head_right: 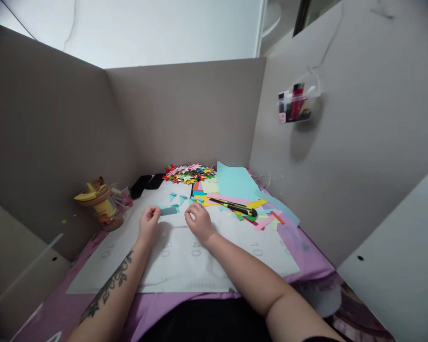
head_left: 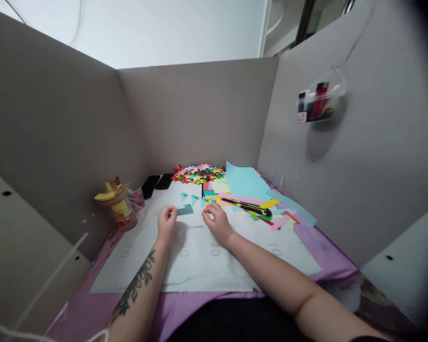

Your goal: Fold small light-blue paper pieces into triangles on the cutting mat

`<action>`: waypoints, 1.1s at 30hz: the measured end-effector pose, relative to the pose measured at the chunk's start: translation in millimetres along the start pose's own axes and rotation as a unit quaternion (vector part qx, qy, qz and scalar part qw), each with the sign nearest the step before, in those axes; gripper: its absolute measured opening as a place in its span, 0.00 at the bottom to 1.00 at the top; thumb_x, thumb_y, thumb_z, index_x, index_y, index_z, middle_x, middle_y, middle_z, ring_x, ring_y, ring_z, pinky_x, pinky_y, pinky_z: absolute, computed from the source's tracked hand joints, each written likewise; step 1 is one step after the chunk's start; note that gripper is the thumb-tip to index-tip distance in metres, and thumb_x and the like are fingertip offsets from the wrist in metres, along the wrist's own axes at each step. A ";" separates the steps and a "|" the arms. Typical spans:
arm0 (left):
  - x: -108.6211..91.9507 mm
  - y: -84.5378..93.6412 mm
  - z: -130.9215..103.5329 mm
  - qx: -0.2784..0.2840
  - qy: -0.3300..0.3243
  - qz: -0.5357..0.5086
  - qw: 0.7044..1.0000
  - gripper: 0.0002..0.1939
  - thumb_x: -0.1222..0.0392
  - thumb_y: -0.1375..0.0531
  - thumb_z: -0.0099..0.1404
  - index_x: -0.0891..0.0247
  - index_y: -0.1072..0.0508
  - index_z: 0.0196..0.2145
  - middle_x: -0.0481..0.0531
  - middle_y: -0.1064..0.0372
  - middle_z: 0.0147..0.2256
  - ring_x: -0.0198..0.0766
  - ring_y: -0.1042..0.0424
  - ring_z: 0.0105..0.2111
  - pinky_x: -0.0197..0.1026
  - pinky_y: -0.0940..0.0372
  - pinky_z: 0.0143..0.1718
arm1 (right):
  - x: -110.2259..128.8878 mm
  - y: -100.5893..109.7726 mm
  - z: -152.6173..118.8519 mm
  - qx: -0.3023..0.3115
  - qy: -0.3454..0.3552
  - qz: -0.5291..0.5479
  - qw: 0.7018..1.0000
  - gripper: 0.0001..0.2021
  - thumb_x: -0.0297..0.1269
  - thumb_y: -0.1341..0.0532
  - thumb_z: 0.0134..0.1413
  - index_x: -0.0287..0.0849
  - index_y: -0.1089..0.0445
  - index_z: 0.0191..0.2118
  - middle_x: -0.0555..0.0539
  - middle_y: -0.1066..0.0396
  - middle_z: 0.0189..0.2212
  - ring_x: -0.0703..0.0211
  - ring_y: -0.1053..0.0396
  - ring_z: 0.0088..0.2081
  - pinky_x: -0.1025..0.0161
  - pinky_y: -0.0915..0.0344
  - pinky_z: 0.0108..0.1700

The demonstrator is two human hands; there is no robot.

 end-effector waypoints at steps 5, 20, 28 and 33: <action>14.5 -7.5 1.5 0.043 0.127 -0.134 0.982 0.10 0.55 0.39 0.49 0.65 0.32 0.22 0.45 0.39 0.19 0.31 0.42 0.22 0.33 0.47 0.25 | -10.5 2.6 -2.5 -0.001 -0.022 0.041 0.999 0.05 0.29 0.44 0.52 0.43 0.33 0.34 0.47 0.34 0.33 0.59 0.36 0.35 0.61 0.38 0.39; -0.9 -24.2 -11.3 0.152 0.038 0.063 0.986 0.13 0.52 0.44 0.56 0.65 0.27 0.26 0.50 0.29 0.27 0.39 0.32 0.30 0.37 0.39 0.33 | -5.9 -4.0 -5.1 0.061 0.021 0.054 0.996 0.12 0.23 0.48 0.49 0.43 0.31 0.36 0.47 0.33 0.35 0.59 0.35 0.38 0.60 0.37 0.43; -14.5 -29.3 -19.7 0.205 -0.081 0.078 0.972 0.23 0.54 0.44 0.58 0.63 0.37 0.51 0.53 0.30 0.40 0.36 0.31 0.35 0.37 0.38 0.36 | -16.3 -6.3 -3.7 0.097 -0.044 0.027 0.994 0.07 0.32 0.45 0.53 0.41 0.36 0.25 0.51 0.38 0.24 0.62 0.39 0.29 0.65 0.40 0.34; -10.1 -31.5 -20.6 0.182 -0.036 0.142 0.972 0.16 0.60 0.43 0.55 0.63 0.33 0.43 0.42 0.37 0.21 0.30 0.40 0.19 0.33 0.44 0.23 | -16.9 -1.5 -3.0 0.073 -0.029 -0.004 0.997 0.08 0.30 0.44 0.50 0.41 0.35 0.39 0.46 0.34 0.35 0.57 0.37 0.38 0.59 0.39 0.42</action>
Point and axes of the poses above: each hand's wrist, its own z-axis towards the middle knuckle, its own y-axis out of the back of the hand, x = y × z, the point moved 4 cm from there along z, towards the middle knuckle
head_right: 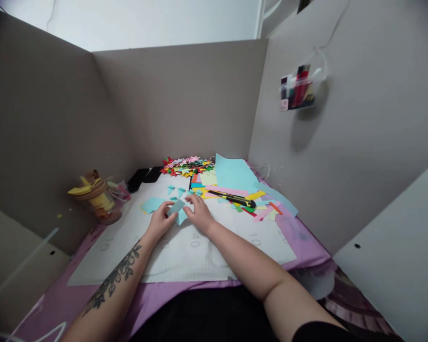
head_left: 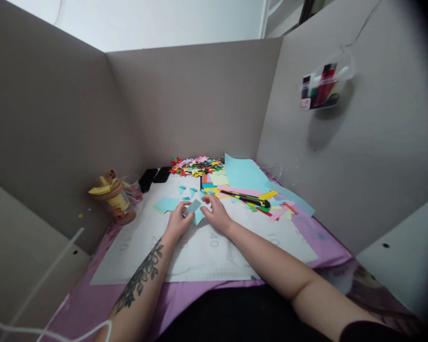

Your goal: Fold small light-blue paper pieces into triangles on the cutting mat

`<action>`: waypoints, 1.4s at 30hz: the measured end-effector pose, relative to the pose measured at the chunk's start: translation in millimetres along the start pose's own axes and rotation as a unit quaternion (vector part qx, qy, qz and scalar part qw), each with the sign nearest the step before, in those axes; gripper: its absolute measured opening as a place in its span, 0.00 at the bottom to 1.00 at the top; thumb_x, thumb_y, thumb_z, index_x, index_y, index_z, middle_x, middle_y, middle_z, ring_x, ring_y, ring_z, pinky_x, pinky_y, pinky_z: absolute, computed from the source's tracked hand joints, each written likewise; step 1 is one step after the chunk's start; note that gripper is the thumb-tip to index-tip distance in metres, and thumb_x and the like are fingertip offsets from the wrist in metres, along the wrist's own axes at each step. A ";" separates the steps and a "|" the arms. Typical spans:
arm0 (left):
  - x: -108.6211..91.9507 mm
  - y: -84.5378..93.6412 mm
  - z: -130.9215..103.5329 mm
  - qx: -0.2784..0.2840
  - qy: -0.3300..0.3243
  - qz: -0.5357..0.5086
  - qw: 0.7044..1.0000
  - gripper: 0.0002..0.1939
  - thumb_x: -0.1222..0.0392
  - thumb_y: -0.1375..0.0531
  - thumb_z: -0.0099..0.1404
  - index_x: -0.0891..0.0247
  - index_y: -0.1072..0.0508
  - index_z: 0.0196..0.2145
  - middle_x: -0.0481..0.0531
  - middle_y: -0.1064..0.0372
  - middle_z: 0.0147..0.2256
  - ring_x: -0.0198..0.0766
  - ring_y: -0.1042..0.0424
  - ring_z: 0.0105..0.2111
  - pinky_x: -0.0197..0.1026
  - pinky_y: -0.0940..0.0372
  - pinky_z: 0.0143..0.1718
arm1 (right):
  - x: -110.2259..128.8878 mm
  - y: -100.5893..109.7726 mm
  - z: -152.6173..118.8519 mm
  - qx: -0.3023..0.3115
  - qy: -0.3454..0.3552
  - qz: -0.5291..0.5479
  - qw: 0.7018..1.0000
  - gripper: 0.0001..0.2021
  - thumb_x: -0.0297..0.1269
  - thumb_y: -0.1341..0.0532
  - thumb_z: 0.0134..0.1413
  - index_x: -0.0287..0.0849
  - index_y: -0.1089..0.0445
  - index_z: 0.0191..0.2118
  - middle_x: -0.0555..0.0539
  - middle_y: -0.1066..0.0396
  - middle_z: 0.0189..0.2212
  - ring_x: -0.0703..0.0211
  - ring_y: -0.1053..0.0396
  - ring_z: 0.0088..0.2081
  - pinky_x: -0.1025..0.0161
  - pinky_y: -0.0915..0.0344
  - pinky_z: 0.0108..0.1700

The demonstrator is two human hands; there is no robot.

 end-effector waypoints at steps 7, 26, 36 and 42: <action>13.5 0.5 2.2 -0.026 0.088 -0.097 0.991 0.19 0.60 0.41 0.52 0.64 0.35 0.43 0.39 0.42 0.18 0.28 0.42 0.15 0.31 0.47 0.19 | 16.0 -11.4 -9.6 0.130 0.198 -0.135 0.962 0.12 0.26 0.42 0.47 0.46 0.32 0.39 0.45 0.35 0.47 0.51 0.43 0.48 0.51 0.46 0.51; 3.8 -15.9 -6.6 0.169 -0.238 0.098 0.951 0.19 0.73 0.48 0.55 0.55 0.22 0.33 0.51 0.25 0.35 0.39 0.30 0.38 0.44 0.36 0.43 | -27.8 1.6 -7.4 0.260 0.078 0.020 0.962 0.07 0.25 0.39 0.46 0.43 0.26 0.26 0.50 0.28 0.27 0.61 0.31 0.33 0.64 0.35 0.39; -9.5 -15.3 -15.6 0.189 -0.242 0.129 0.943 0.16 0.69 0.47 0.59 0.55 0.23 0.37 0.52 0.26 0.37 0.41 0.31 0.39 0.43 0.37 0.43 | -30.5 2.6 -4.5 0.243 0.068 -0.003 0.968 0.07 0.26 0.40 0.47 0.43 0.27 0.26 0.50 0.30 0.26 0.61 0.34 0.32 0.63 0.37 0.39; -14.8 -15.6 -18.4 0.208 -0.242 0.172 0.932 0.15 0.67 0.48 0.60 0.55 0.23 0.38 0.52 0.26 0.39 0.43 0.31 0.40 0.43 0.38 0.42 | -35.6 -6.6 -3.1 0.208 0.005 -0.038 0.977 0.06 0.25 0.40 0.45 0.40 0.29 0.24 0.50 0.33 0.25 0.61 0.37 0.32 0.64 0.39 0.37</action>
Point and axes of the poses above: each hand's wrist, its own z-axis towards the middle knuckle, its own y-axis out of the back of the hand, x = y × z, the point moved 4 cm from there along z, towards the middle knuckle
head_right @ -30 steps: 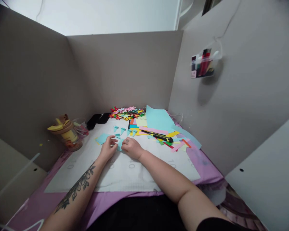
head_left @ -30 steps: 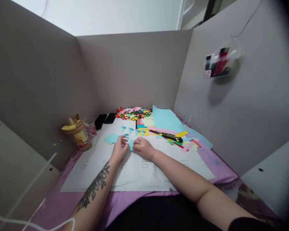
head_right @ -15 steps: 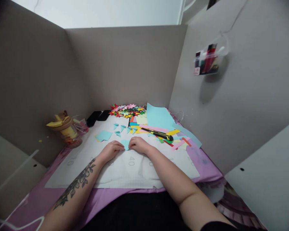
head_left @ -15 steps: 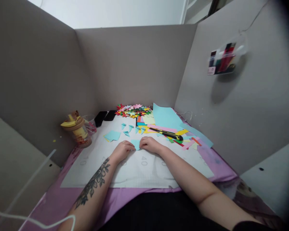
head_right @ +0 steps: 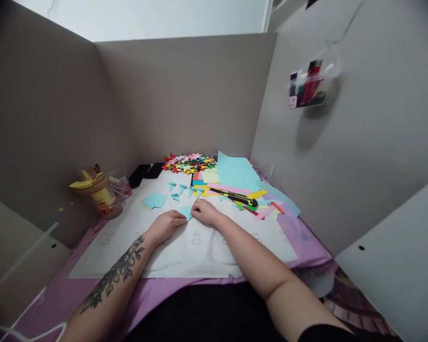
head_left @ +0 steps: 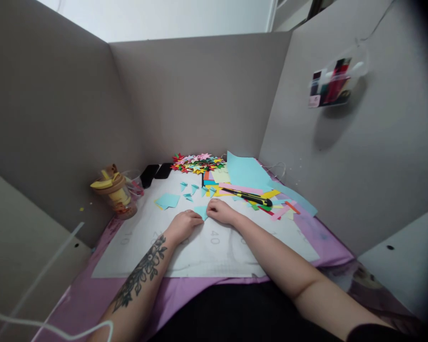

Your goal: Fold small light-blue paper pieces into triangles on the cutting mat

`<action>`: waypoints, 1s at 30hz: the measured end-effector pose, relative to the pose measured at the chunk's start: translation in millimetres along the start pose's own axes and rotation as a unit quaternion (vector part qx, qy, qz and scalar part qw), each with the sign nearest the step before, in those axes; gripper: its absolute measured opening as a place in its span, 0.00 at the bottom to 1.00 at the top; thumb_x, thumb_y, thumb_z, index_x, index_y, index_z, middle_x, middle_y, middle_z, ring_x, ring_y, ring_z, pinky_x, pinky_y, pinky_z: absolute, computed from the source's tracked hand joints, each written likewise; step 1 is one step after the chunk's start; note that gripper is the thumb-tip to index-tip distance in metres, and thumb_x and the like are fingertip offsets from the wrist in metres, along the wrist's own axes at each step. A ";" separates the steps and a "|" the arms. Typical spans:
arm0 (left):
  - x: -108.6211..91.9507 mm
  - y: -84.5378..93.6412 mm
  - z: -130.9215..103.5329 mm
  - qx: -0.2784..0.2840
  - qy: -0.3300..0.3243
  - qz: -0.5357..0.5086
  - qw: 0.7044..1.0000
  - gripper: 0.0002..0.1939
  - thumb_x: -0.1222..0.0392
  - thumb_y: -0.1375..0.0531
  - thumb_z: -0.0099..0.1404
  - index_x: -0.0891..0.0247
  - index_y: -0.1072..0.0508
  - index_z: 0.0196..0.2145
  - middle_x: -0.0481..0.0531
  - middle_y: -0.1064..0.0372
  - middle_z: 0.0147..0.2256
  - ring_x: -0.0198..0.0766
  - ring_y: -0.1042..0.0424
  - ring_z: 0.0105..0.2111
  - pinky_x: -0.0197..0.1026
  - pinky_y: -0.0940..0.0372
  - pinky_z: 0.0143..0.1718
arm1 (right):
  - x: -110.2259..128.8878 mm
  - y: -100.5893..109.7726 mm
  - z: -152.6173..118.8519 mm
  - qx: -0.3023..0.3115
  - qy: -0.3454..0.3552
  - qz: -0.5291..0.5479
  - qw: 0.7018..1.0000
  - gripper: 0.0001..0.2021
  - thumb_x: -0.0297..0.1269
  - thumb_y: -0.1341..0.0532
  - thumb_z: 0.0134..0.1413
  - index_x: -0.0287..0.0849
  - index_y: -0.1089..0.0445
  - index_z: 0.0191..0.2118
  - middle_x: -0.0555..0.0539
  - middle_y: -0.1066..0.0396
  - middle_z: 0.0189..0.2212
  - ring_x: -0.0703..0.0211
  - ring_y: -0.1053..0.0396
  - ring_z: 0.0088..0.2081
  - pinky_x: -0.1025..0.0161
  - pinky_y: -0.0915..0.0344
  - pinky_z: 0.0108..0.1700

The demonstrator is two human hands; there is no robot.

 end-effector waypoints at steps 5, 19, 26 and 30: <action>-1.4 0.2 -0.5 -0.004 -0.009 0.005 1.000 0.16 0.68 0.48 0.60 0.54 0.23 0.38 0.52 0.26 0.38 0.42 0.31 0.40 0.41 0.38 0.41 | -7.2 -8.6 4.2 -0.023 -0.038 -0.007 0.999 0.04 0.26 0.39 0.42 0.40 0.31 0.21 0.49 0.33 0.25 0.61 0.37 0.32 0.64 0.39 0.37; -4.3 -2.1 -0.2 0.019 0.040 0.075 0.996 0.17 0.70 0.49 0.60 0.60 0.26 0.42 0.53 0.28 0.35 0.39 0.32 0.38 0.39 0.38 0.41 | -10.5 -12.4 6.4 -0.009 -0.086 -0.015 0.996 0.04 0.28 0.39 0.41 0.39 0.31 0.21 0.49 0.34 0.25 0.62 0.38 0.32 0.67 0.42 0.36; -8.9 -5.4 1.6 0.053 0.024 0.131 0.990 0.15 0.66 0.50 0.64 0.56 0.26 0.40 0.52 0.33 0.30 0.39 0.35 0.35 0.38 0.41 0.36 | -7.7 -11.5 6.6 -0.007 -0.094 -0.014 0.995 0.04 0.27 0.39 0.42 0.39 0.30 0.21 0.49 0.34 0.25 0.62 0.38 0.32 0.66 0.42 0.37; -9.0 -6.1 1.7 0.060 0.022 0.134 0.989 0.15 0.65 0.51 0.64 0.57 0.26 0.40 0.52 0.34 0.30 0.39 0.36 0.36 0.38 0.42 0.36 | -8.7 -12.4 6.3 -0.008 -0.102 -0.020 0.995 0.04 0.28 0.39 0.42 0.39 0.30 0.21 0.49 0.35 0.25 0.62 0.38 0.32 0.66 0.42 0.36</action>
Point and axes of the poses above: each hand's wrist, its own z-axis towards the middle knuckle, its own y-axis out of the back of the hand, x = y × z, the point moved 4 cm from there along z, towards the middle knuckle
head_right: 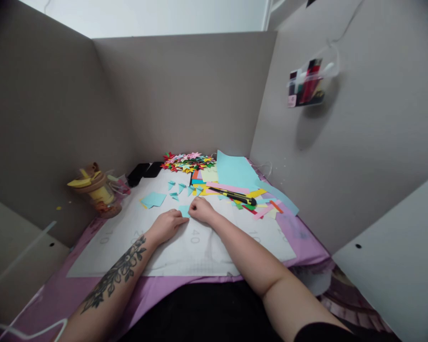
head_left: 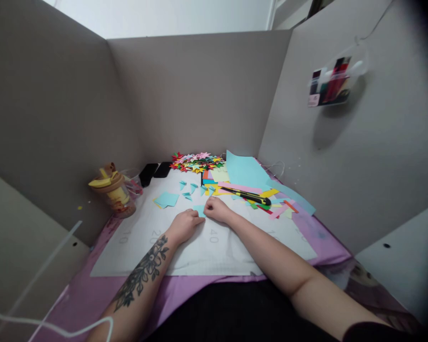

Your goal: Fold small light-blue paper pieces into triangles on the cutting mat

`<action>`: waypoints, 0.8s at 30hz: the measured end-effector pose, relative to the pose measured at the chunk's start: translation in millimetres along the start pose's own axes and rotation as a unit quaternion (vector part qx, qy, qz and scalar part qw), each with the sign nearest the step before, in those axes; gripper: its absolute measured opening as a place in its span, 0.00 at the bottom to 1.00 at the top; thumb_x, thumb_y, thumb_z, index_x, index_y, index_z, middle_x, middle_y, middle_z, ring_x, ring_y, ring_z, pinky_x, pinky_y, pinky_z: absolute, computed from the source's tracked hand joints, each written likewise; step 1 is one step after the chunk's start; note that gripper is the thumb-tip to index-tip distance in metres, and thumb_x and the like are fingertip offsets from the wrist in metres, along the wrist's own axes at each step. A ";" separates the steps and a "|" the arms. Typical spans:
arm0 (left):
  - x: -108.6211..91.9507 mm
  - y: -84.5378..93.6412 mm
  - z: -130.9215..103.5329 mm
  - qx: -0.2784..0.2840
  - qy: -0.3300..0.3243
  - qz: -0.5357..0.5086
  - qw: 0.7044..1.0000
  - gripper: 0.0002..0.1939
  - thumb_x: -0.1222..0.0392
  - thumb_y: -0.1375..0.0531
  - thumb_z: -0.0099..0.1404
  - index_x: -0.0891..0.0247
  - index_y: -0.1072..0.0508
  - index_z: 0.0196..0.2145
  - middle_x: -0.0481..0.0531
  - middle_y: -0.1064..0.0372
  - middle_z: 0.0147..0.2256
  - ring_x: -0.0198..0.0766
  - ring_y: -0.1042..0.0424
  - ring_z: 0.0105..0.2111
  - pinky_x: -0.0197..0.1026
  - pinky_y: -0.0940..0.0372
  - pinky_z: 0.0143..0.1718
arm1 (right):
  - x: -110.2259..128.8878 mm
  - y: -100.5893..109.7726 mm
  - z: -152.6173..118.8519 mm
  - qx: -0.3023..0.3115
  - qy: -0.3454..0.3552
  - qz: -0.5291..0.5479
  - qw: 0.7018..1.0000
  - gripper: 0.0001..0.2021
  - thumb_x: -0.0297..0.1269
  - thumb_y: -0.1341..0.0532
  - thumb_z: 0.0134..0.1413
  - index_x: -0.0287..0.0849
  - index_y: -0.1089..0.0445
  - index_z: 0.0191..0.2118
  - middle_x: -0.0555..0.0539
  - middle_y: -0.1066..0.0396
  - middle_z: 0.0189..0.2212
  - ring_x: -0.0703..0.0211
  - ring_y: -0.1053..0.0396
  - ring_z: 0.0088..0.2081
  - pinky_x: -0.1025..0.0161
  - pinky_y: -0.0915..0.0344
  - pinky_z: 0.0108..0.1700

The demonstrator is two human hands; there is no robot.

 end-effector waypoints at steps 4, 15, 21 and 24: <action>0.7 -1.2 0.2 -0.001 -0.003 0.002 1.000 0.15 0.66 0.50 0.64 0.56 0.26 0.41 0.52 0.35 0.30 0.39 0.37 0.35 0.38 0.43 0.36 | -0.9 -1.2 0.0 0.000 -0.005 -0.006 1.000 0.03 0.29 0.39 0.42 0.39 0.31 0.21 0.49 0.35 0.26 0.61 0.38 0.33 0.66 0.42 0.37; -0.5 0.6 0.9 -0.007 -0.005 0.002 1.000 0.15 0.66 0.50 0.64 0.55 0.26 0.40 0.52 0.35 0.30 0.39 0.37 0.36 0.38 0.42 0.35 | 1.4 4.5 -6.3 0.008 -0.032 -0.069 0.997 0.10 0.36 0.35 0.42 0.42 0.34 0.32 0.49 0.36 0.34 0.58 0.41 0.39 0.62 0.45 0.41; -0.9 2.4 0.9 -0.008 -0.002 -0.018 1.000 0.16 0.68 0.50 0.63 0.57 0.25 0.39 0.52 0.35 0.30 0.39 0.37 0.36 0.38 0.42 0.37 | -4.1 16.7 -10.0 -0.066 -0.085 -0.113 0.988 0.05 0.30 0.40 0.46 0.42 0.34 0.32 0.46 0.35 0.36 0.53 0.42 0.42 0.58 0.43 0.42; -0.8 2.4 1.3 -0.017 0.004 -0.021 1.000 0.16 0.68 0.50 0.62 0.56 0.25 0.40 0.52 0.34 0.30 0.39 0.36 0.36 0.38 0.41 0.37 | 5.2 19.1 -15.6 -0.094 0.015 -0.076 0.993 0.10 0.21 0.46 0.46 0.41 0.33 0.32 0.45 0.34 0.35 0.56 0.39 0.42 0.60 0.41 0.44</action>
Point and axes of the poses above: each hand's wrist, its own z-axis towards the middle knuckle, its own y-axis out of the back of the hand, x = y × z, the point moved 4 cm from there along z, towards the middle knuckle
